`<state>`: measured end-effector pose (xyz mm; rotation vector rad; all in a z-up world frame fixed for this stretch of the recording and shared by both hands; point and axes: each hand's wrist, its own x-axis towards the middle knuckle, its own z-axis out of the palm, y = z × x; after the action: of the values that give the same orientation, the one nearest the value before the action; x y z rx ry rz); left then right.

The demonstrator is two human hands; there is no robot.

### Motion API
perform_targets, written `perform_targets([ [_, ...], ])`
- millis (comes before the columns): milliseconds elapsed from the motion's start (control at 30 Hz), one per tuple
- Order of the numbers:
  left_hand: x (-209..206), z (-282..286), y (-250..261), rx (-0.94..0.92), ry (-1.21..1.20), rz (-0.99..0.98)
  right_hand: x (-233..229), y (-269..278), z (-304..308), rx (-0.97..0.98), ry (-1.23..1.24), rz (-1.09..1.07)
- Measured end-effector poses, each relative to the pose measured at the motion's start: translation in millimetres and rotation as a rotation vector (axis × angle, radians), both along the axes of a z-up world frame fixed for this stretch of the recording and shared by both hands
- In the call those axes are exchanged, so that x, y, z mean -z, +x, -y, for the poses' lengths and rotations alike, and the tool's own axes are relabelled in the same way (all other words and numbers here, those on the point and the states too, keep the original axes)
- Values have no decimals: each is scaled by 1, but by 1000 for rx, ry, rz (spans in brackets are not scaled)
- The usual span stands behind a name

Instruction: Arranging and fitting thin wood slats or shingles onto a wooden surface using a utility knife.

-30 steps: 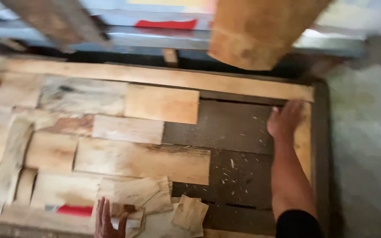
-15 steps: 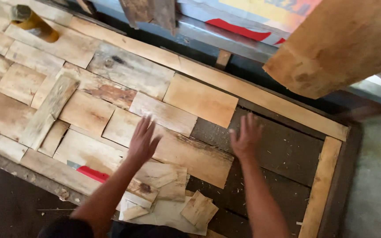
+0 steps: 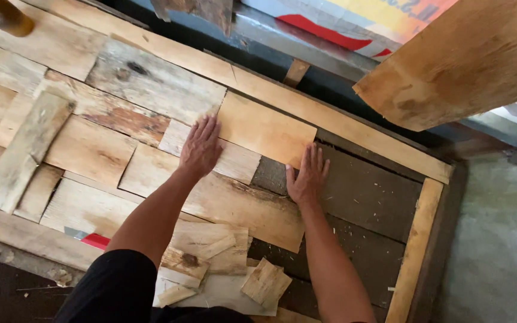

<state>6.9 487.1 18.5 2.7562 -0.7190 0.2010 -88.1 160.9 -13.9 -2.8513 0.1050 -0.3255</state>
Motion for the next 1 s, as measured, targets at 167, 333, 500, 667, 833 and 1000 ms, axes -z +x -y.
perform_targets([
  [167, 0, 2, -1, -47, 87, 5, -7, 0, -3, 8, 1, -38],
  [333, -6, 2, -3, -50, 71, -15, -10, 1, -4, 15, -41, -44],
  [500, -1, 2, -2, -69, 62, -18, -14, 2, -6, 6, -26, -47],
  [667, -2, -5, -5, -26, -196, -8, -3, 1, 2, -6, 29, 2],
  [833, -11, -18, -18, -155, -459, -10, 0, -2, 23, -54, 246, 84],
  [1000, 12, -55, -58, -243, -512, 153, -18, -40, 28, -42, 531, 105],
])
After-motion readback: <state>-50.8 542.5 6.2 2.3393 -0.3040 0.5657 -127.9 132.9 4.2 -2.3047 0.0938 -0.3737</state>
